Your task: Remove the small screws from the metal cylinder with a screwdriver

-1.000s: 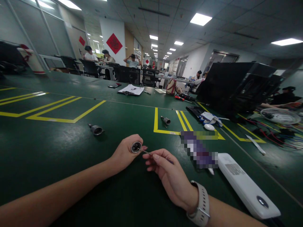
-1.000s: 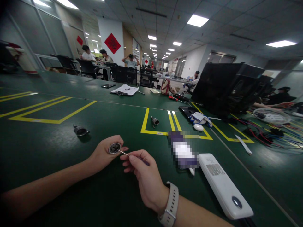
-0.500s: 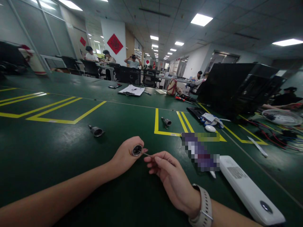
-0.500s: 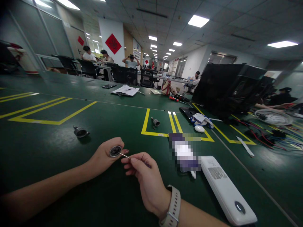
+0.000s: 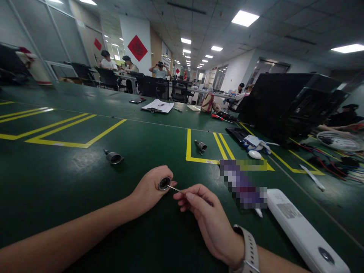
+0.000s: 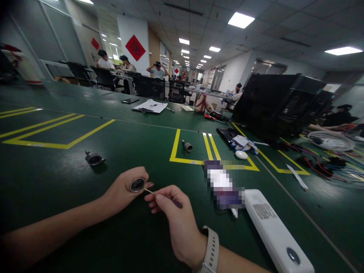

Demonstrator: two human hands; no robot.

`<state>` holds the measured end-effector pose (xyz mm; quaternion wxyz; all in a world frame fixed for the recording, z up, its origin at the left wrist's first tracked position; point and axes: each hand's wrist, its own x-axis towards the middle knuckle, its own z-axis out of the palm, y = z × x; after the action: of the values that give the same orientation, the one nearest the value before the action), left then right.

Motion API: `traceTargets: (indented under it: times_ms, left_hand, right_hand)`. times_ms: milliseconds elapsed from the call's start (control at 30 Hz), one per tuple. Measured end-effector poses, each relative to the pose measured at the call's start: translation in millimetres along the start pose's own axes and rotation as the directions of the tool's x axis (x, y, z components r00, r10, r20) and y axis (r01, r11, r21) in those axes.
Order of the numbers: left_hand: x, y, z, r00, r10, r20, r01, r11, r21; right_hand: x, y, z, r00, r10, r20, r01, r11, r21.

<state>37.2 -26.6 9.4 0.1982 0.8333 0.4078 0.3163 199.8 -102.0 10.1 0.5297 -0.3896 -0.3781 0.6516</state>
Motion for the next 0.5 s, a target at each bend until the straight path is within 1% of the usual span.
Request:
traceTargets:
  times_ms: [100,167,233,300,400,500]
  left_hand:
    - [-0.1,-1.2,1.3,1.000,-0.015,-0.011,0.014,0.998,-0.064]
    - [0.3,-1.7,2.1,1.000,-0.021,-0.012,0.020,0.995,-0.096]
    - [0.8,-1.4,2.6,0.999,-0.029,-0.014,0.028,0.995,-0.093]
    - [0.9,-0.5,2.6,0.999,-0.034,-0.019,0.032,0.997,-0.065]
    - [0.1,0.9,2.4,1.000,-0.024,-0.016,0.024,0.999,-0.021]
    - [-1.8,0.3,2.4,1.000,-0.010,-0.005,0.010,1.000,-0.005]
  right_hand:
    - [3.6,-2.0,-2.4,0.999,0.032,0.033,-0.035,0.994,0.106]
    - [3.6,-2.5,-3.1,0.999,0.035,0.030,-0.039,0.992,0.123]
    - [1.6,-2.1,-2.9,1.000,0.010,0.004,-0.010,0.996,0.083]
    - [-1.1,-0.9,-2.3,0.999,-0.035,-0.020,0.035,0.999,-0.004]
    - [-3.2,0.6,-1.2,0.998,-0.064,-0.014,0.062,0.993,-0.099]
    - [-2.2,-0.3,-1.3,1.000,-0.028,0.004,0.028,0.998,-0.061]
